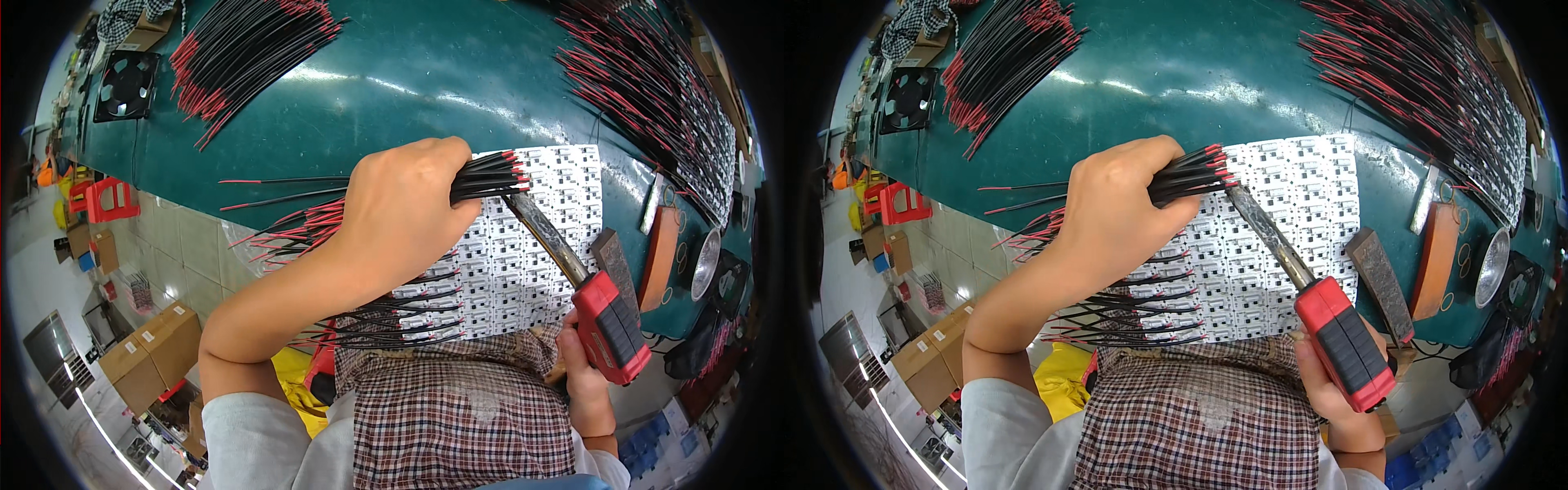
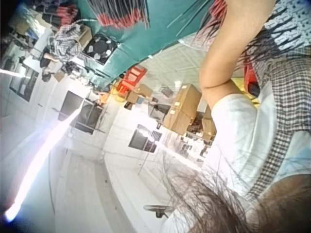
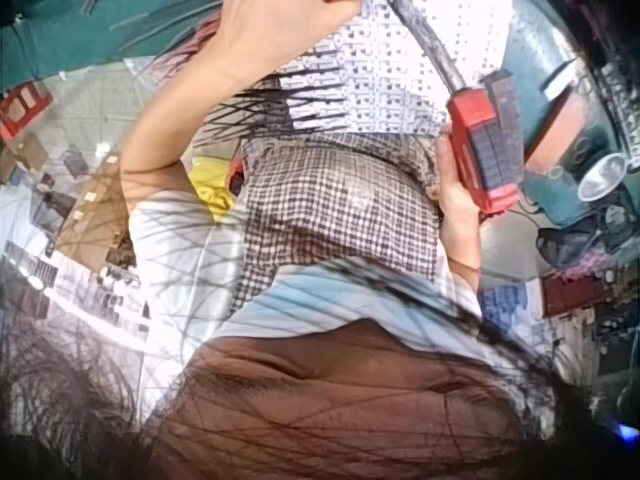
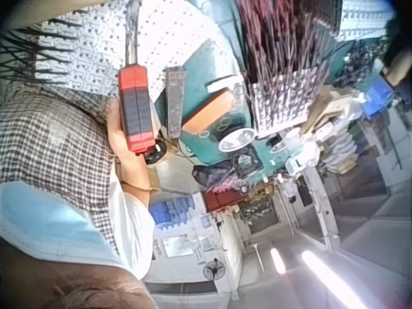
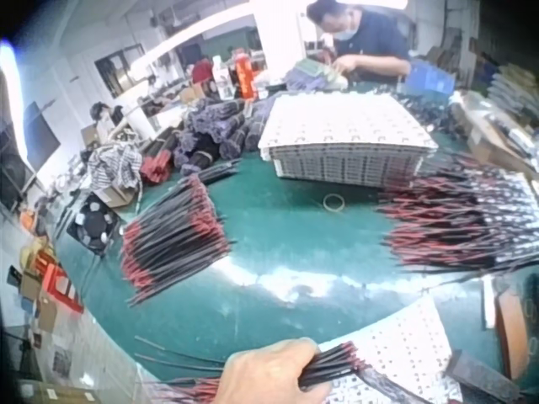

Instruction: The person solders the stripped ends of wire bundles using a soldering iron over a panel on the workbench.

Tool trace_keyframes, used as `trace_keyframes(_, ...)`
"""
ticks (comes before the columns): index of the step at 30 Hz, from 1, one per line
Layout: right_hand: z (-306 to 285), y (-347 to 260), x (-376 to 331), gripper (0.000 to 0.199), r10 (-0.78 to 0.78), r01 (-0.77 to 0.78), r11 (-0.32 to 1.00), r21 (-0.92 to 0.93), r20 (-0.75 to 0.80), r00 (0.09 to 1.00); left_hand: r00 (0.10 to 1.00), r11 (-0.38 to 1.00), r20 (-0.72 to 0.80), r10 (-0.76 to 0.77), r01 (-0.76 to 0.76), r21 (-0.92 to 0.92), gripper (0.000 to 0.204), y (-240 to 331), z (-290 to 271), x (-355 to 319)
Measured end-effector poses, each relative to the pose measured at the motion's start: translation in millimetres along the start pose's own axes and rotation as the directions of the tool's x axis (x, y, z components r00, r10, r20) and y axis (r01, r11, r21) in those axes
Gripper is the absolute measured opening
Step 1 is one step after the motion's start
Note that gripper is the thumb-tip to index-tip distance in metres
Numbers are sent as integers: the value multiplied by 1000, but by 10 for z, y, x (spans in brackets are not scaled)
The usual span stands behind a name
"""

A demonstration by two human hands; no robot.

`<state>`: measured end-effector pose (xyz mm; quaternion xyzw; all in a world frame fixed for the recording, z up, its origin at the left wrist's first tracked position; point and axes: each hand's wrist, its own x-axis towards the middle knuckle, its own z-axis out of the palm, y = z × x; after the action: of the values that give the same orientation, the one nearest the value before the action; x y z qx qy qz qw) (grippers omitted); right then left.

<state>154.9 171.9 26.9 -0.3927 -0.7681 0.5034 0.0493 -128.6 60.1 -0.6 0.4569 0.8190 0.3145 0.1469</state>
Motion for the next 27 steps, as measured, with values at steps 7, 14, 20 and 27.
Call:
trace_keyframes(7, 60, -32, 78, 20, 22, -23, 999, 38, 26, 999, 999, 1000, -35, 14, -14, 1, 20, -25, 39, -20)
trace_keyframes(14, 80, 0, 86, 18, 34, -35, 998, 47, 24, 999, 999, 1000, -29, 22, -22, 17, 22, -12, 51, -27)
trace_keyframes(20, 36, 22, 63, 20, -13, 12, 999, 48, 21, 1000, 999, 1000, -38, 24, -24, -1, 22, -4, 63, -32)
trace_keyframes(27, 64, -21, 42, 21, 11, -8, 997, 83, -36, 999, 998, 999, -52, 34, -33, 18, 21, -42, 77, 0)
